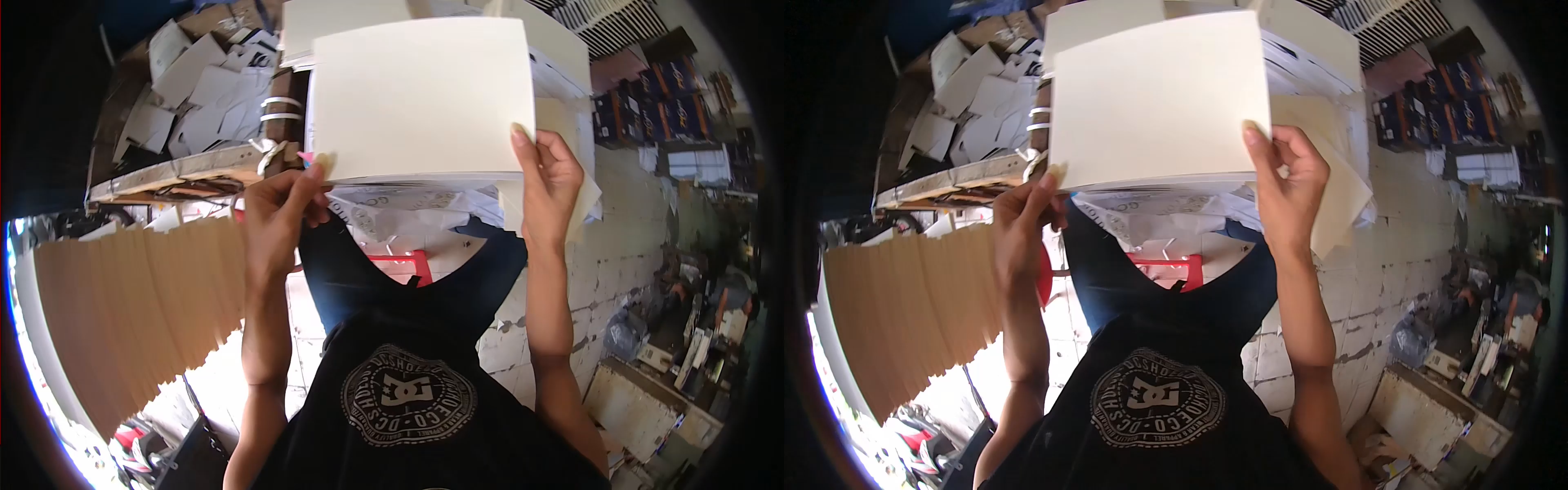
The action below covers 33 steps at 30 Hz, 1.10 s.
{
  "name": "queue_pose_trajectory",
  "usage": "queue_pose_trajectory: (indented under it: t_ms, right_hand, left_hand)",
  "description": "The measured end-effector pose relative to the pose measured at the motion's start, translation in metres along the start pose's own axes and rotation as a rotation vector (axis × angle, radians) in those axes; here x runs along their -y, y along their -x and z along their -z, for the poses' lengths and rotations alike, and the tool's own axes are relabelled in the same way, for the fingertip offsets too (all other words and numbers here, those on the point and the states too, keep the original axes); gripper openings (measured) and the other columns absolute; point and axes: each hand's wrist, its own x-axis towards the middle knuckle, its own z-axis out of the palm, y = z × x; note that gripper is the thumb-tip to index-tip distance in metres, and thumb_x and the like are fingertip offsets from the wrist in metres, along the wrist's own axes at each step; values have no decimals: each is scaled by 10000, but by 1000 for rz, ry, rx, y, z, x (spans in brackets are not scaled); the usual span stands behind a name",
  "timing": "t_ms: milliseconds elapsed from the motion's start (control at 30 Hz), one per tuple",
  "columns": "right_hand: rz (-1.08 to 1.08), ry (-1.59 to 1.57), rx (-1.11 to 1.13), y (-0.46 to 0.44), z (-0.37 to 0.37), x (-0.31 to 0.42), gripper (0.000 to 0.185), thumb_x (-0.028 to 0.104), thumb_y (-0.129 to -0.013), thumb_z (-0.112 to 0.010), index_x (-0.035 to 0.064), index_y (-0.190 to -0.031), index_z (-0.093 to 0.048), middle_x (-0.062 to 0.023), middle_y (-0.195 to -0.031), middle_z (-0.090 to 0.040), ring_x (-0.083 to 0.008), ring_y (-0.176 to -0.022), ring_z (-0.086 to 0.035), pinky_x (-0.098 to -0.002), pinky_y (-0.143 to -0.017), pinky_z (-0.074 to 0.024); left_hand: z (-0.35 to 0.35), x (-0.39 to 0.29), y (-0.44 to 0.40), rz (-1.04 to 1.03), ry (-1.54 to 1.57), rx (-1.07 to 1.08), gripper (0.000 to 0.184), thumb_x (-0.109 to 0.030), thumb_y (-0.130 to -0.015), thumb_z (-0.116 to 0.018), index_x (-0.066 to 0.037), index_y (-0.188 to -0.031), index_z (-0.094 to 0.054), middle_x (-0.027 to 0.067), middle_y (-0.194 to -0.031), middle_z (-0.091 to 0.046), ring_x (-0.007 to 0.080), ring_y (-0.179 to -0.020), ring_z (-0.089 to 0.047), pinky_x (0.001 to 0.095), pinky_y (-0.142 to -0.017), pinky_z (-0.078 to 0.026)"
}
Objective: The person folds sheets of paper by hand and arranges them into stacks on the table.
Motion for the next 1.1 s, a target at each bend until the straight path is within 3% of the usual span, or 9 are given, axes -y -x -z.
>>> queue_pose_trajectory:
  t_ms: [67,167,333,833,933,1033,1100]
  right_hand:
    - [116,204,22,-9,10,-6,184,142,-849,-730,19,-776,-615,-10,-784,-611,-91,-745,-485,-239,-698,-399]
    - [190,228,25,-15,11,-12,223,160,-825,-742,26,-744,-583,-13,-740,-555,-138,-759,-457,-289,-732,-400]
    - [187,165,71,-15,12,-13,271,164,-830,-732,-3,-726,-546,-67,-826,-577,-194,-838,-522,-319,-809,-411]
    - [232,209,79,-12,13,-15,279,183,-821,-742,1,-741,-546,-93,-882,-590,-212,-869,-552,-332,-834,-428]
    - [234,338,104,-9,19,-11,268,194,-814,-748,11,-918,-581,-109,-992,-592,-254,-949,-546,-365,-875,-421]
    - [475,614,-51,3,16,15,479,209,-775,-777,39,-1171,-567,-121,-1193,-564,-258,-1120,-524,-359,-930,-387]
    - [602,719,145,28,-7,38,685,305,-779,-763,64,-1350,-471,-146,-1385,-455,-297,-1287,-418,-489,-1025,-273]
  left_hand:
    - [-1,2,-1,-3,11,-11,385,-310,-905,-670,-12,-663,-639,34,-590,-591,96,-513,-550,224,-497,-393]
    - [-6,-4,1,29,19,-32,369,-305,-905,-670,-24,-667,-646,30,-595,-589,94,-513,-548,228,-498,-388]
    - [-8,-4,1,15,60,-33,339,-292,-915,-659,-37,-692,-658,20,-602,-593,93,-508,-541,228,-506,-391]
    - [-6,-4,1,6,66,-14,335,-300,-910,-661,-38,-702,-664,24,-606,-594,88,-510,-543,231,-502,-389]
    - [-6,-3,1,3,59,-18,325,-296,-909,-663,-34,-716,-667,26,-620,-597,86,-517,-540,227,-502,-387]
    - [-9,-8,3,35,63,-31,311,-288,-907,-667,-30,-735,-675,25,-629,-598,85,-519,-533,223,-503,-386]
    - [-9,-5,3,15,86,-27,290,-280,-904,-672,-27,-763,-683,22,-635,-597,83,-515,-520,225,-498,-380]
